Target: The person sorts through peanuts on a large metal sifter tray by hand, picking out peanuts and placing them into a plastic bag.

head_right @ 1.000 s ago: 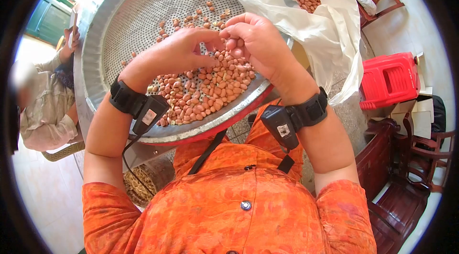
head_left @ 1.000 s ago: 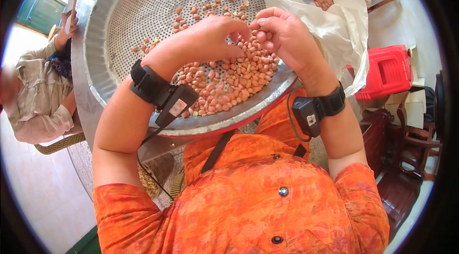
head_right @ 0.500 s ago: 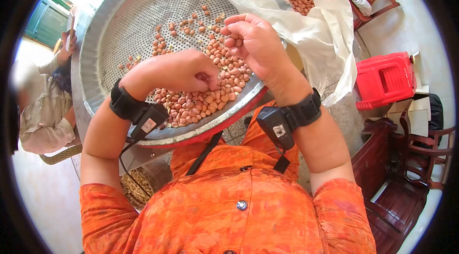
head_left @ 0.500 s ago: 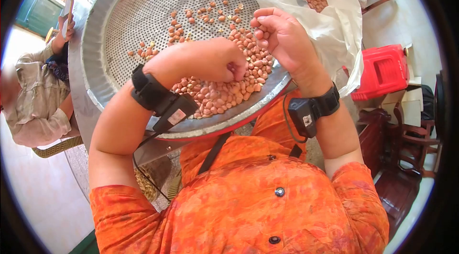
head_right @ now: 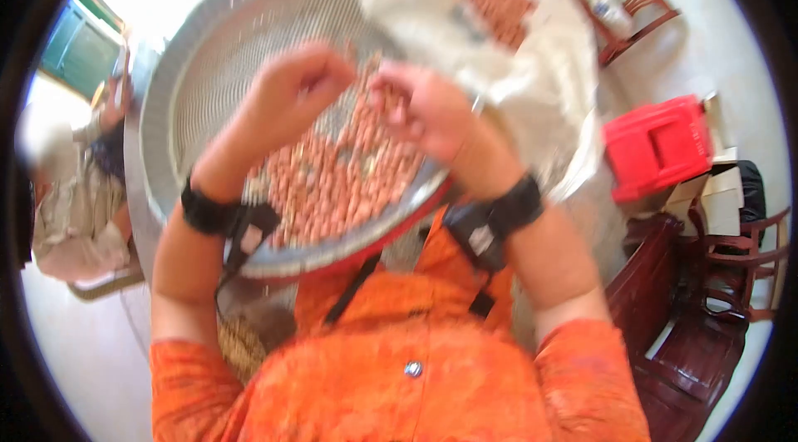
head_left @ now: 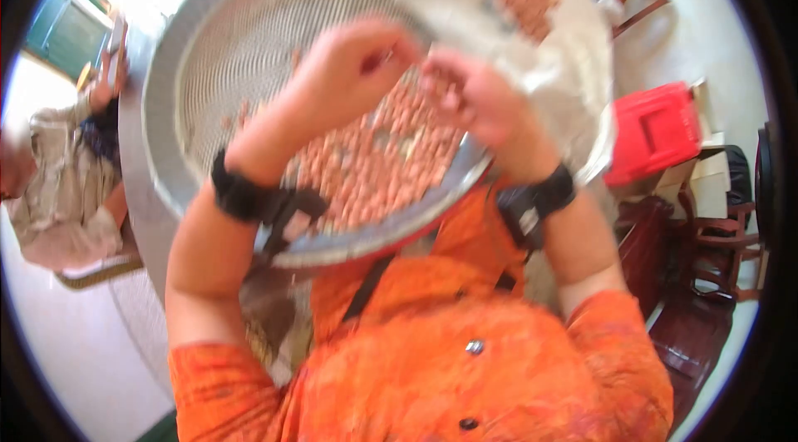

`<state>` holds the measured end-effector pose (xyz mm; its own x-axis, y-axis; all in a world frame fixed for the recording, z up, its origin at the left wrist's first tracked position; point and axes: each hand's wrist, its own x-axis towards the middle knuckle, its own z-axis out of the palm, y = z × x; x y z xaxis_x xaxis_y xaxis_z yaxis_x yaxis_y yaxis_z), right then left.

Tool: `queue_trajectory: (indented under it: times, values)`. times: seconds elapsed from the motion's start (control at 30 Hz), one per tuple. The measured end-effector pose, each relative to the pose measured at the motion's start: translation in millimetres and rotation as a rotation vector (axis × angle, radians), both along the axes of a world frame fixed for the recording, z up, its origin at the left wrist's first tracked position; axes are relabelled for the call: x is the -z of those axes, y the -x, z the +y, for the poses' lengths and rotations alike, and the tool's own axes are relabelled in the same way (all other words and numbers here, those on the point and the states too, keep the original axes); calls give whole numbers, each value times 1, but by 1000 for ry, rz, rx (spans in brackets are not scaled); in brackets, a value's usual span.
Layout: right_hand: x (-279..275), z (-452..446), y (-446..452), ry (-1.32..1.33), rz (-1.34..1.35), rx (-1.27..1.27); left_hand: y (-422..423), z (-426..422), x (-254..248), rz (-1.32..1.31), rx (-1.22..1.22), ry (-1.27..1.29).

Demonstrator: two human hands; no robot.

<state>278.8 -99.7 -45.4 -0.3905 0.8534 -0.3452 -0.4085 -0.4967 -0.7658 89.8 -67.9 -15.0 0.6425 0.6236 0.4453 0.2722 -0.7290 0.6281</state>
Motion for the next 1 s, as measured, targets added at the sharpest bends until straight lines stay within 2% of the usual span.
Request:
queue_trajectory:
  times: [0.03,0.07,0.1,0.13,0.17,0.2,0.23,0.37,0.43,0.57,0.67,0.73,0.87,0.9,0.93,1.0]
  values:
    - [-6,-3,2,36,-4,124,1,-3,1,27,-48,104]
    - [-7,-7,7,59,-3,253,5,3,11,96,63,11]
    - [-3,-6,5,46,15,257,6,-3,10,246,94,297]
    - [3,-6,0,25,109,179,5,0,18,371,263,336]
    - [1,-6,1,31,137,200,4,-4,22,399,392,436]
    - [2,-7,-1,36,179,201,0,-3,31,423,598,446]
    - [0,-8,3,12,157,197,1,-8,28,393,689,411]
    - [0,-8,5,-17,129,173,-3,-18,26,567,755,446]
    - [-2,-11,6,-17,120,172,-2,-21,29,717,748,663]
    - [-1,-10,5,-40,91,164,-4,-19,22,816,709,759]
    - [0,-8,8,-55,26,174,2,-15,18,743,600,709]
    - [-1,-7,11,-42,-19,179,7,-11,6,577,474,448]
    - [4,-2,12,42,-83,-65,0,-14,-3,101,206,40]
    - [-1,-1,11,62,-85,-135,-3,-15,-3,21,162,37]
    - [-4,-3,13,52,-27,-95,-4,-17,-1,-57,118,40]
    - [5,2,9,75,88,-84,-1,-14,-1,-75,46,160]
